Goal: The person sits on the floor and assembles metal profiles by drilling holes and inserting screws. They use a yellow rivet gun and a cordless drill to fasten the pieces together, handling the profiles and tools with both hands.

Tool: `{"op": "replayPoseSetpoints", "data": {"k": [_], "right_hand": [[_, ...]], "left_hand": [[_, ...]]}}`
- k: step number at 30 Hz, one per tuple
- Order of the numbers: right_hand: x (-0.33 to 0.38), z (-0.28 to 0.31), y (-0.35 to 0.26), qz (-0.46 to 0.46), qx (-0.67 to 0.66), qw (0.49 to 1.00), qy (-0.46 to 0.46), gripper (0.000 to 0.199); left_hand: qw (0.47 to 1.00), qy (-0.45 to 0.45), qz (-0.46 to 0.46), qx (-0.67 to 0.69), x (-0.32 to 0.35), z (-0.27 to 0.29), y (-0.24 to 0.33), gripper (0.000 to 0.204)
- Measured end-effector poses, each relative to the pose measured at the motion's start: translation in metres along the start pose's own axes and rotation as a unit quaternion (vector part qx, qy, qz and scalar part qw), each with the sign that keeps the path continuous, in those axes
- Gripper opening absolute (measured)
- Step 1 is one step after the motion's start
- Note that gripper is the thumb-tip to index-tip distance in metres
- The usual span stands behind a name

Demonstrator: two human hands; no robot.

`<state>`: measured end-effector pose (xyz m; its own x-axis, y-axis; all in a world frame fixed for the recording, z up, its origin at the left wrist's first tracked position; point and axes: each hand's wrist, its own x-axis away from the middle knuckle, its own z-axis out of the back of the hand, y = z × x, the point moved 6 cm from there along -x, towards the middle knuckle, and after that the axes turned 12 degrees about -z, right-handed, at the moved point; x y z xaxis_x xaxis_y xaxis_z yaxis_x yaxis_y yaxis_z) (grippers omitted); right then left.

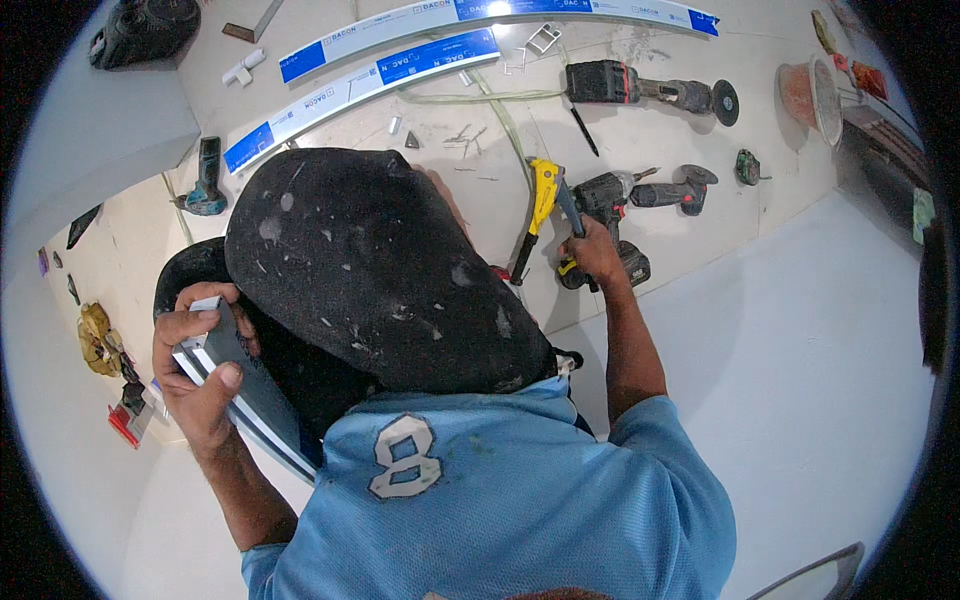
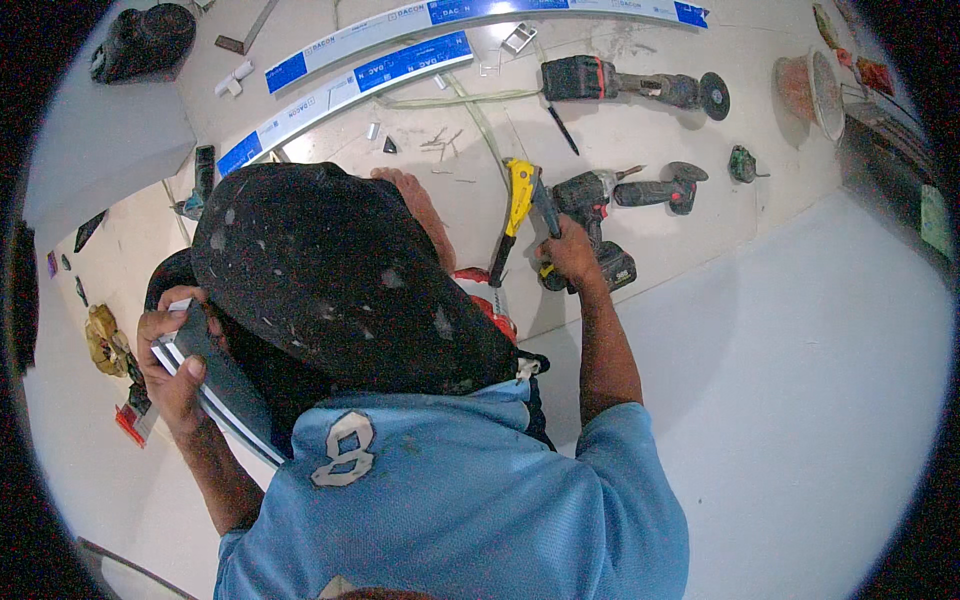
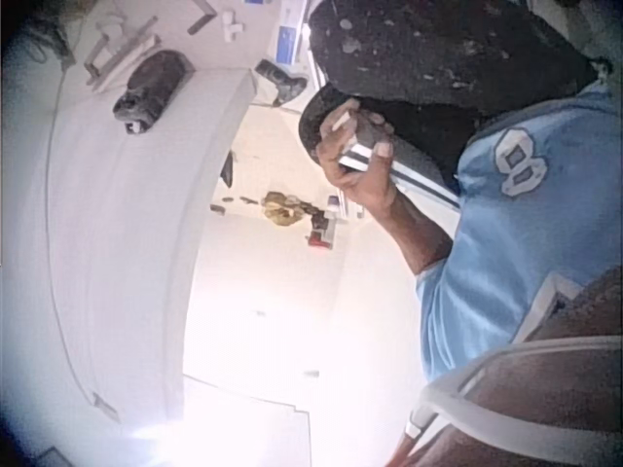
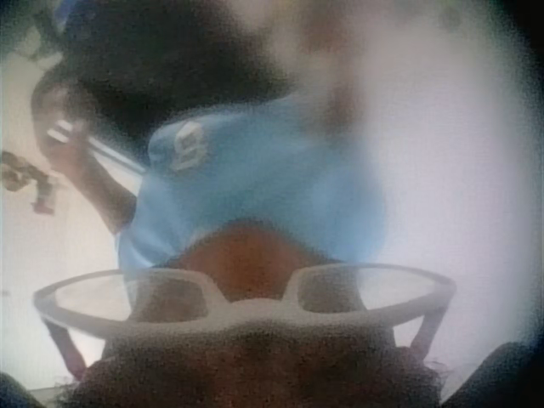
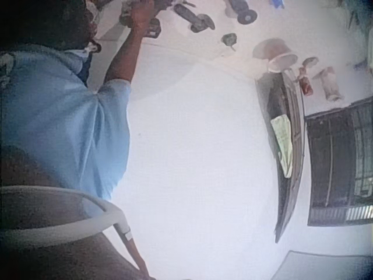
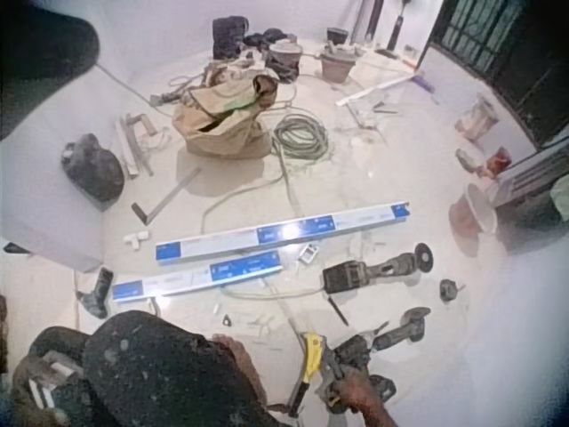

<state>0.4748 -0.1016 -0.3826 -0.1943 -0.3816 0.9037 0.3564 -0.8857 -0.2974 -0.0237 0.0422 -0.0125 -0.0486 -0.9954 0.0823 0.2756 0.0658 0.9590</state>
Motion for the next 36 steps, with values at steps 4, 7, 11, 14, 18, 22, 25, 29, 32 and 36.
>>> {"op": "replayPoseSetpoints", "data": {"k": [4,7,11,14,18,22,25,29,32,36], "right_hand": [[-0.019,-0.005,0.018,0.090,0.101,0.985,0.105,0.035],[-0.010,-0.006,0.005,0.065,0.259,0.947,0.179,0.028],[0.007,-0.008,-0.070,0.094,0.345,0.909,0.212,0.020],[-0.024,-0.044,-0.116,0.235,0.229,0.913,0.243,0.020],[-0.054,-0.096,-0.152,0.346,0.254,0.880,0.205,0.018],[-0.067,-0.108,-0.150,0.361,0.300,0.855,0.221,0.015],[-0.069,-0.082,-0.143,0.308,0.197,0.905,0.220,0.017],[-0.062,-0.021,-0.140,0.265,-0.023,0.948,0.175,0.017],[-0.082,0.013,-0.122,0.168,-0.125,0.969,0.129,0.025],[-0.085,0.029,-0.121,0.139,-0.112,0.974,0.137,0.022]], "left_hand": [[1.000,-0.002,-0.009,0.000,-0.002,0.005,-0.009,0.055],[1.000,-0.001,-0.008,0.009,-0.003,0.004,-0.009,0.055],[0.999,0.009,-0.007,0.033,0.001,0.006,-0.013,0.055],[1.000,-0.002,-0.017,0.015,-0.001,0.010,-0.016,0.056],[1.000,-0.002,-0.013,0.020,-0.001,0.006,-0.012,0.056],[0.999,0.000,-0.016,0.039,0.000,0.008,-0.014,0.056],[0.999,0.005,-0.018,0.042,0.002,0.008,-0.017,0.056],[0.999,0.011,-0.013,0.049,0.003,0.007,-0.016,0.058],[0.999,0.013,-0.009,0.045,0.002,0.005,-0.016,0.059],[0.999,0.002,-0.015,0.046,0.002,0.008,-0.019,0.059]]}}
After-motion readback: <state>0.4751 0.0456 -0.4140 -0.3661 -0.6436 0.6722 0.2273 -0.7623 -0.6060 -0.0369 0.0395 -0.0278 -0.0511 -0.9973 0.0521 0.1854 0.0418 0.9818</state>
